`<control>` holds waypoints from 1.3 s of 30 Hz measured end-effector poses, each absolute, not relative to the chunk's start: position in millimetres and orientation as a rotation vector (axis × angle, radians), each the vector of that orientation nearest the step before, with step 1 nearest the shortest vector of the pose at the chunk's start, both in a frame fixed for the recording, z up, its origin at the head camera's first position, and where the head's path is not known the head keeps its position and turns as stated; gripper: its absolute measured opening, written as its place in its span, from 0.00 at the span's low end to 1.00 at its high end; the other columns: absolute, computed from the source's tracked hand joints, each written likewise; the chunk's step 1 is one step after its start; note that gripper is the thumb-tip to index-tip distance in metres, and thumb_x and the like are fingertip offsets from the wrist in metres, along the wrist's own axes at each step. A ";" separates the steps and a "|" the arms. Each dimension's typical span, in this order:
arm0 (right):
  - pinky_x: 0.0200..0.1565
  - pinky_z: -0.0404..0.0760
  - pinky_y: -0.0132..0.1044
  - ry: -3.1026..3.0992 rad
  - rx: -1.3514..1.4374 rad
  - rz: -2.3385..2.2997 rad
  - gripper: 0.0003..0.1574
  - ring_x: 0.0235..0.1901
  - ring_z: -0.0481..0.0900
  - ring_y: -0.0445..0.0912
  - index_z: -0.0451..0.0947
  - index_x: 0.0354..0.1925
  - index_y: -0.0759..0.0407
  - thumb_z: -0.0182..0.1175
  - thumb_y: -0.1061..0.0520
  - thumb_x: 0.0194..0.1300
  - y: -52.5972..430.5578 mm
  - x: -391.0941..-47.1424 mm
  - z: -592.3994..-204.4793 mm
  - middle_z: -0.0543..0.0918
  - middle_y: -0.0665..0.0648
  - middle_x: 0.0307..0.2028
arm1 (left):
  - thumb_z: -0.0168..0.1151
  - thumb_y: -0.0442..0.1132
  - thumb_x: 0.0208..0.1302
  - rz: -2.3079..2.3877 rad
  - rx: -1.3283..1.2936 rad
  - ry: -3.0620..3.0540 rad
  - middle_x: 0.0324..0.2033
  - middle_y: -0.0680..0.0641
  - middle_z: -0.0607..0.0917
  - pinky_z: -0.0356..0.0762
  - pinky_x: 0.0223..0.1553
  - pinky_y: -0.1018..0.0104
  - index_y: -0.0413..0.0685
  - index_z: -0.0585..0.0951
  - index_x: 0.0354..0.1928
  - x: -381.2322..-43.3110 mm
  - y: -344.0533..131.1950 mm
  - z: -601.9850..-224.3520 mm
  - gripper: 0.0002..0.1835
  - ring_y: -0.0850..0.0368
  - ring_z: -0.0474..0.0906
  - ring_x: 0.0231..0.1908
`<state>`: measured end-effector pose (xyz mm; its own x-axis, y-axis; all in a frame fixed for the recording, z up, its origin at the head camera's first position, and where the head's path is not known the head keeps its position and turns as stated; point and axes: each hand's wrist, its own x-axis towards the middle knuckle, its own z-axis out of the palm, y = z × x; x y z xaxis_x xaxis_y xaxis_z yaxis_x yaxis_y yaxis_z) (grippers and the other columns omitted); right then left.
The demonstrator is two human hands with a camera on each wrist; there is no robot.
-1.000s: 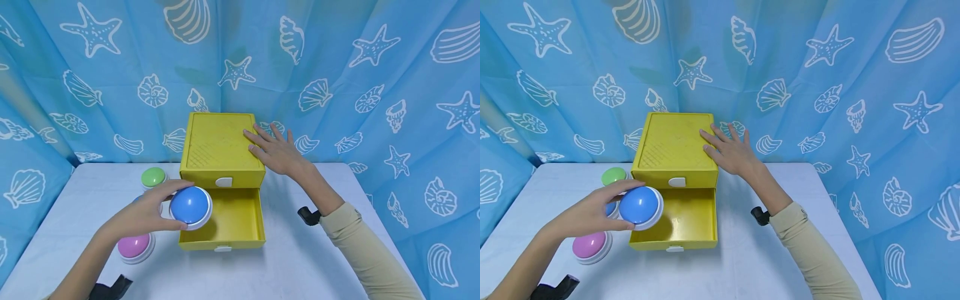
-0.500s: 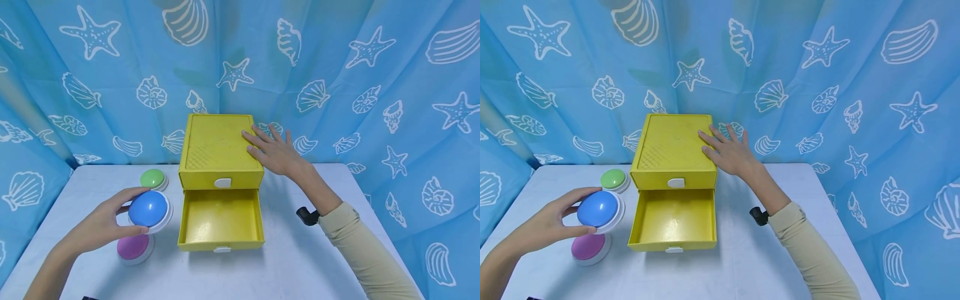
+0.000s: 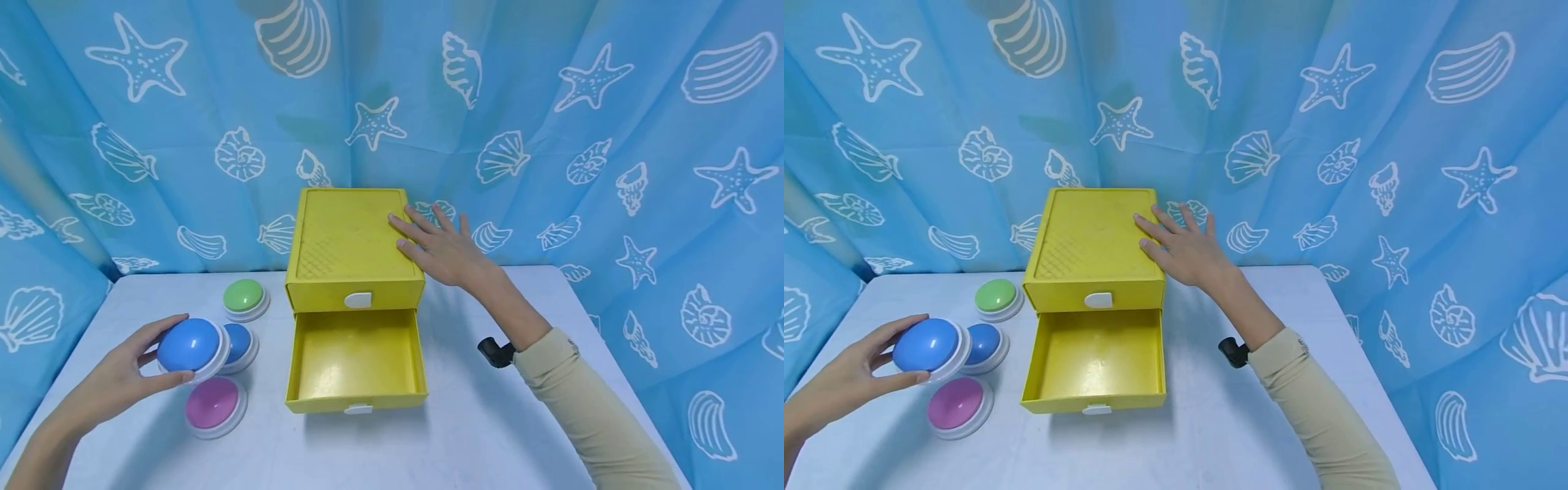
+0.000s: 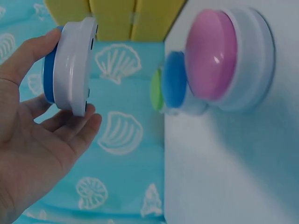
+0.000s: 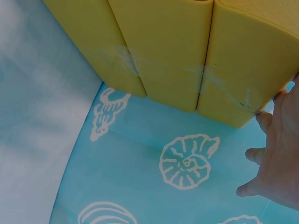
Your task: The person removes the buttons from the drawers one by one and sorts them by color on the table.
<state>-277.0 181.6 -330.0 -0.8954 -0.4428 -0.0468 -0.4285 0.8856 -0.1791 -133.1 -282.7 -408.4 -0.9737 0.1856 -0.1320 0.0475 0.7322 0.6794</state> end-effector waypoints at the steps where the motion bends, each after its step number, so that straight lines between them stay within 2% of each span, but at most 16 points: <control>1: 0.67 0.25 0.69 2.967 -0.689 -0.248 0.38 0.76 0.28 0.60 0.39 0.79 0.30 0.24 0.27 0.76 181.3 -277.2 -330.2 0.38 0.45 0.79 | 0.72 0.50 0.61 1.066 0.168 2.742 0.67 0.22 0.57 0.78 0.46 0.33 0.38 0.52 0.77 -134.1 -285.4 -409.9 0.52 0.17 0.61 0.59; 11: 0.67 0.25 0.70 2.973 -0.697 -0.268 0.38 0.76 0.29 0.60 0.40 0.79 0.31 0.26 0.28 0.76 181.4 -276.8 -331.2 0.38 0.45 0.79 | 0.69 0.50 0.63 1.097 0.080 2.709 0.68 0.20 0.53 0.71 0.51 0.29 0.35 0.48 0.76 -143.3 -303.3 -422.4 0.52 0.15 0.56 0.60; 17: 0.67 0.25 0.69 2.971 -0.692 -0.282 0.38 0.76 0.29 0.59 0.40 0.79 0.31 0.27 0.28 0.76 181.7 -276.0 -331.1 0.38 0.45 0.79 | 0.68 0.51 0.64 1.098 0.040 2.677 0.68 0.19 0.51 0.71 0.51 0.28 0.34 0.46 0.77 -151.3 -315.5 -429.7 0.53 0.14 0.54 0.60; 24: 0.67 0.26 0.70 2.975 -0.696 -0.294 0.39 0.76 0.29 0.60 0.40 0.79 0.31 0.25 0.27 0.76 182.0 -277.6 -332.8 0.38 0.45 0.79 | 0.67 0.54 0.64 1.052 0.002 2.676 0.67 0.18 0.53 0.74 0.48 0.28 0.34 0.47 0.76 -159.8 -329.8 -440.4 0.53 0.16 0.56 0.58; 32: 0.67 0.26 0.70 2.977 -0.691 -0.293 0.38 0.76 0.29 0.59 0.40 0.79 0.30 0.25 0.27 0.76 182.2 -277.9 -333.7 0.38 0.44 0.79 | 0.64 0.53 0.66 1.020 0.043 2.668 0.67 0.18 0.52 0.70 0.52 0.26 0.30 0.48 0.75 -169.9 -345.2 -454.7 0.51 0.17 0.57 0.60; 39: 0.68 0.27 0.69 2.972 -0.689 -0.319 0.38 0.76 0.28 0.59 0.40 0.79 0.30 0.25 0.27 0.76 182.3 -277.8 -333.8 0.38 0.44 0.79 | 0.64 0.55 0.66 0.939 0.032 2.655 0.65 0.16 0.52 0.71 0.51 0.27 0.28 0.48 0.74 -181.2 -352.6 -465.2 0.51 0.15 0.56 0.59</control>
<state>-277.8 182.3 -333.8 -0.8966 -0.4422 -0.0248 -0.4269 0.8777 -0.2176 -181.2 -352.6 -465.2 -0.9473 0.1273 -0.2939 -0.0859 0.7831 0.6160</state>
